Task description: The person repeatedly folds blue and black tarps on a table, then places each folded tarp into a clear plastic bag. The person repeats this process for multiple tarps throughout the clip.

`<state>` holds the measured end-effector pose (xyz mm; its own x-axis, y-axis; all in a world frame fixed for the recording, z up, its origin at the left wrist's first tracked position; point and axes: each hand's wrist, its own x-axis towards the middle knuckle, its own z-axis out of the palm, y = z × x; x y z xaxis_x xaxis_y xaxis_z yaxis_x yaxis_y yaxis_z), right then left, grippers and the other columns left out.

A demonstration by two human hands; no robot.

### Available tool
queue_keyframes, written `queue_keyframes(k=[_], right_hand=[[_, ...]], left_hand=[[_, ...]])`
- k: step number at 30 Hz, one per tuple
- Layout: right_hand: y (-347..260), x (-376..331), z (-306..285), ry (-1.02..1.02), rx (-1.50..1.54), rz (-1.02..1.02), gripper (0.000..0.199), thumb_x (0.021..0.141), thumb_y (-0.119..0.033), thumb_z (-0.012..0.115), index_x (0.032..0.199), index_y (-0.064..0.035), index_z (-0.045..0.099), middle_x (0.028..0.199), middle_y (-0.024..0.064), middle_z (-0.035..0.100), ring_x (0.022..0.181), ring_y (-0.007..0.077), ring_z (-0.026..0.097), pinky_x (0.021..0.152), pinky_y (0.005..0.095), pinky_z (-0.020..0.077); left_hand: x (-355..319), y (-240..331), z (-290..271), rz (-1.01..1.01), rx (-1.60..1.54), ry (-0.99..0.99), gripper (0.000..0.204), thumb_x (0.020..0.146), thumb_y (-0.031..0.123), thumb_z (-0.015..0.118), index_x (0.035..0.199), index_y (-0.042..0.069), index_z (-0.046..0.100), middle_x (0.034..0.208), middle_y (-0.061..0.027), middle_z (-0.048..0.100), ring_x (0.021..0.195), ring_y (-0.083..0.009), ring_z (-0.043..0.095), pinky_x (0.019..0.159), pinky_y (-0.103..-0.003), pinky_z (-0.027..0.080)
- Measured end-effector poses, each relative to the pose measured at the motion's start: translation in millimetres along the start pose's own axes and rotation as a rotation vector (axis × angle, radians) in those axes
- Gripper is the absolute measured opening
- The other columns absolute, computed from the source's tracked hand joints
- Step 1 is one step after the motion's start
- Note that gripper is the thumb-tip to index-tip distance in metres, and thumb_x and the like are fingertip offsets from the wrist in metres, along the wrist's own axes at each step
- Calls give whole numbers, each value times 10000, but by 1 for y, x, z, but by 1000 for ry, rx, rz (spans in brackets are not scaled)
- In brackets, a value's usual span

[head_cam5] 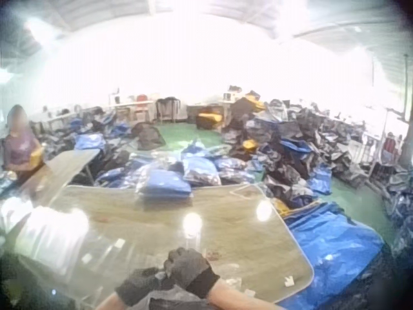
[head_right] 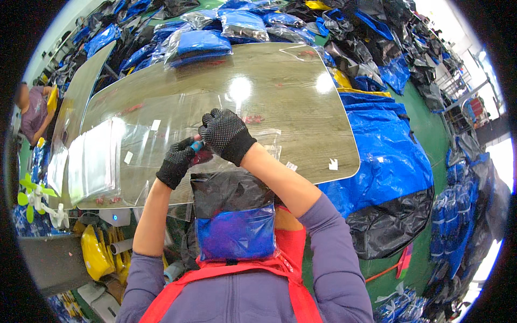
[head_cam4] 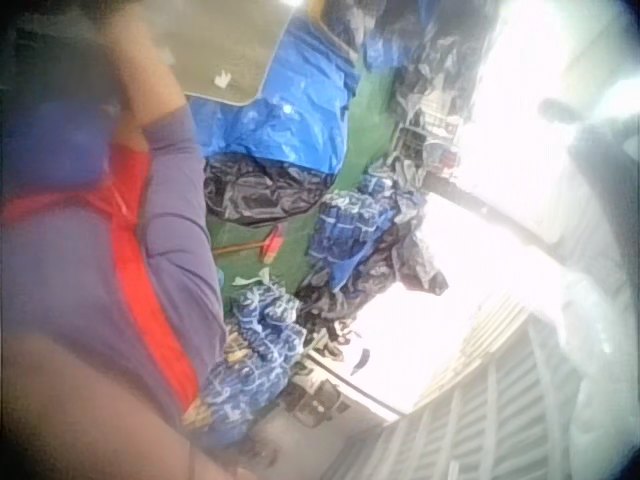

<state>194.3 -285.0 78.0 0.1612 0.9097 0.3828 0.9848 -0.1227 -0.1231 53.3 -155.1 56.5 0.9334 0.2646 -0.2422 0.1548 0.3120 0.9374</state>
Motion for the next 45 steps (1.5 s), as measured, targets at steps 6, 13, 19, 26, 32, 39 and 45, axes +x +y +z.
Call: queue_keyframes(k=[6,13,19,26,32,39,45], right_hand=[[14,-4,-30,49,216,-28,199,707,-216,677,841,-76,631,847,122,610,844,301,613,727,424,511],[9,-5,-1,131,85,-187,196,672,-219,666,813,-88,634,796,104,604,790,307,616,684,414,518],[213,-78,-49,449,810,504,171,860,-217,586,830,-59,645,747,72,639,666,210,610,617,351,505],[158,-121,-64,42,864,1083,378,898,-303,611,1156,-27,588,935,117,682,709,172,631,611,296,495],[74,-130,-43,145,1874,826,374,921,-361,615,1147,-64,629,1173,86,635,872,203,660,666,280,523],[65,-127,-30,-70,789,912,414,877,-384,670,1114,-49,611,986,61,678,784,135,615,686,275,512],[75,-86,8,68,1497,875,292,925,-259,609,1078,-25,694,992,69,713,834,105,631,701,232,478]], left_hand=[[5,-8,-4,34,49,-16,314,953,204,592,1196,9,628,1014,-32,684,842,-79,593,749,-233,481],[1,-10,-1,110,158,-65,353,954,228,581,1214,-10,597,1055,-92,673,938,-170,642,872,-319,523],[-2,-10,-20,122,-152,-33,441,957,310,561,1240,-27,567,1127,-156,659,926,-219,670,836,-345,544],[4,13,-50,-54,449,82,399,977,365,481,1209,76,630,959,-68,717,487,-60,467,436,-236,366],[-29,26,-43,-89,-154,-152,518,943,358,545,1325,13,494,1215,-154,598,841,-215,590,736,-340,474],[-52,7,-46,-93,-241,-80,595,962,399,510,1405,23,385,1365,-205,485,1174,-340,562,983,-445,469],[-38,8,-65,-89,-44,-78,532,982,316,483,1420,38,365,1304,-209,534,1097,-339,611,948,-428,500]])
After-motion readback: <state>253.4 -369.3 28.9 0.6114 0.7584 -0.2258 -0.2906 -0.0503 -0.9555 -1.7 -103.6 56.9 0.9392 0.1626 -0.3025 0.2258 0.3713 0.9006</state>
